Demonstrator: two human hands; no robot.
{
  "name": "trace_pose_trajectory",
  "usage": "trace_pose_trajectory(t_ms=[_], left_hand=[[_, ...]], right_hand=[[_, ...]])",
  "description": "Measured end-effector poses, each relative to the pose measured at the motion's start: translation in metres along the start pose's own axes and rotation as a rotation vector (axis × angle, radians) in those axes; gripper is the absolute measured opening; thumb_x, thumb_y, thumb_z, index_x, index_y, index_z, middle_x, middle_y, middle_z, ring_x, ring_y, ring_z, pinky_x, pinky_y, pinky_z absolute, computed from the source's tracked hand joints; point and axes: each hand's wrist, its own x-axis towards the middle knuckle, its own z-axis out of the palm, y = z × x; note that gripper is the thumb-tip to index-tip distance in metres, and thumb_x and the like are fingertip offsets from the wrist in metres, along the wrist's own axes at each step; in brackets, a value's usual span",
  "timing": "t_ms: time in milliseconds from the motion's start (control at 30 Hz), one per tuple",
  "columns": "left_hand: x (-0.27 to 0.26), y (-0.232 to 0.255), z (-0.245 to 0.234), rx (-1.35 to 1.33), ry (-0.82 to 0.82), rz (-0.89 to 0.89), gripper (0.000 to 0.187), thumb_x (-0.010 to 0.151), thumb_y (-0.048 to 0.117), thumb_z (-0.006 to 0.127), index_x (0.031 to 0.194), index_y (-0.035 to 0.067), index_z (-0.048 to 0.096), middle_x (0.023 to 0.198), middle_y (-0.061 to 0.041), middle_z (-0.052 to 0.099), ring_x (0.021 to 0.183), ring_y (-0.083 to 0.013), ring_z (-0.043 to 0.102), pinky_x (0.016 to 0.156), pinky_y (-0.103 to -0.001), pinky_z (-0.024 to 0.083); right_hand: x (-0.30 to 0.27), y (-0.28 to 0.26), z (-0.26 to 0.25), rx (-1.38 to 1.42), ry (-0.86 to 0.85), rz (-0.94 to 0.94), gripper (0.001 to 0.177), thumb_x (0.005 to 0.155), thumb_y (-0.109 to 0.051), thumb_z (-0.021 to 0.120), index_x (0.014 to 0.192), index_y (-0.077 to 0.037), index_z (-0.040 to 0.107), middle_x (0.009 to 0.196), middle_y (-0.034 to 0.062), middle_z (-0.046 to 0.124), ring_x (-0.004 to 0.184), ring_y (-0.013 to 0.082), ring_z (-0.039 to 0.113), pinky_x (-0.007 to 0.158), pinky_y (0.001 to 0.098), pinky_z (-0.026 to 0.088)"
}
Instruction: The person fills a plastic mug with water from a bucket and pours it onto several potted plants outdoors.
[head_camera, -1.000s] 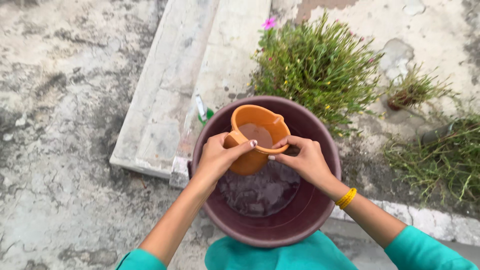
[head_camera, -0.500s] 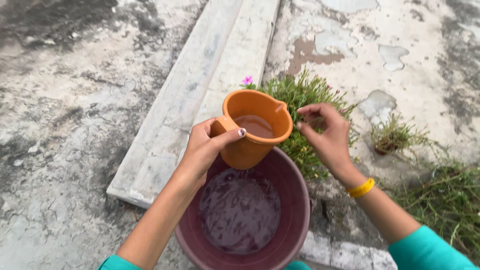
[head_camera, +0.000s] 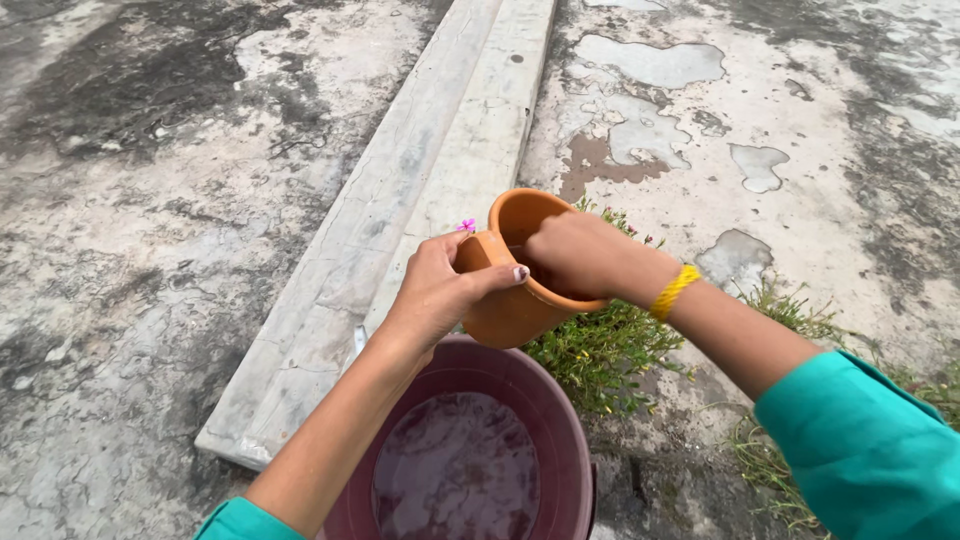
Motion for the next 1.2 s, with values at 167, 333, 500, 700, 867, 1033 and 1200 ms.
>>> trace_pose_trajectory(t_ms=[167,333,500,700,867,1033,1200], left_hand=[[0.023,0.004,-0.001,0.054,0.034,-0.043,0.041,0.072,0.021,0.082,0.105,-0.001,0.071,0.091,-0.012,0.078,0.078,-0.016,0.075,0.073,-0.031,0.061],[0.058,0.013,-0.01,0.142,0.059,-0.042,0.044,0.072,0.023,0.081,0.108,-0.002,0.073,0.092,-0.013,0.079,0.077,-0.018,0.075,0.074,-0.032,0.062],[0.09,0.024,-0.018,0.135,0.083,-0.011,0.044,0.072,0.022,0.08,0.108,-0.002,0.071,0.09,-0.013,0.076,0.08,-0.0187,0.074,0.076,-0.03,0.061],[0.118,0.025,-0.02,0.086,0.018,0.042,0.043,0.075,0.027,0.079,0.105,-0.003,0.076,0.088,-0.014,0.075,0.077,-0.017,0.067,0.07,-0.026,0.053],[0.128,0.023,-0.024,0.076,-0.055,0.069,0.052,0.072,0.037,0.082,0.109,0.001,0.075,0.089,-0.011,0.077,0.079,-0.0146,0.069,0.068,-0.027,0.055],[0.133,0.033,-0.026,0.354,-0.048,0.149,0.055,0.063,0.042,0.09,0.101,0.005,0.077,0.084,-0.009,0.077,0.068,-0.0145,0.068,0.055,-0.029,0.051],[0.141,0.046,-0.025,0.498,0.021,0.162,0.053,0.059,0.049,0.09,0.095,0.012,0.082,0.078,-0.004,0.078,0.063,-0.0109,0.074,0.049,-0.026,0.058]], right_hand=[[-0.025,0.028,-0.014,0.356,0.262,0.094,0.017,0.086,-0.022,0.067,0.096,-0.014,0.078,0.098,0.0103,0.075,0.083,0.0259,0.074,0.075,0.0411,0.059],[-0.044,0.06,-0.003,0.54,0.367,0.146,0.028,0.096,-0.034,0.066,0.113,-0.014,0.076,0.13,0.012,0.062,0.115,0.0275,0.066,0.094,0.0428,0.056],[-0.044,0.078,0.011,1.057,0.146,0.261,0.051,0.093,-0.041,0.062,0.141,-0.022,0.059,0.136,0.0052,0.067,0.122,0.0175,0.066,0.107,0.0383,0.052],[-0.029,0.077,0.023,1.313,0.256,0.178,0.053,0.087,-0.031,0.075,0.133,-0.007,0.063,0.121,0.0078,0.071,0.112,0.0178,0.069,0.099,0.0346,0.056],[-0.017,0.075,0.029,1.385,0.436,0.353,0.028,0.093,-0.023,0.08,0.105,0.0,0.07,0.098,0.0055,0.074,0.093,0.0158,0.073,0.085,0.0302,0.063],[-0.016,0.063,0.015,1.433,0.523,0.454,0.025,0.09,-0.024,0.075,0.11,-0.009,0.073,0.096,0.0025,0.073,0.09,0.0121,0.074,0.08,0.029,0.066],[-0.009,0.058,0.012,1.525,0.53,0.471,0.03,0.093,-0.031,0.07,0.109,-0.006,0.07,0.098,0.0048,0.073,0.089,0.0174,0.076,0.08,0.0342,0.068]])
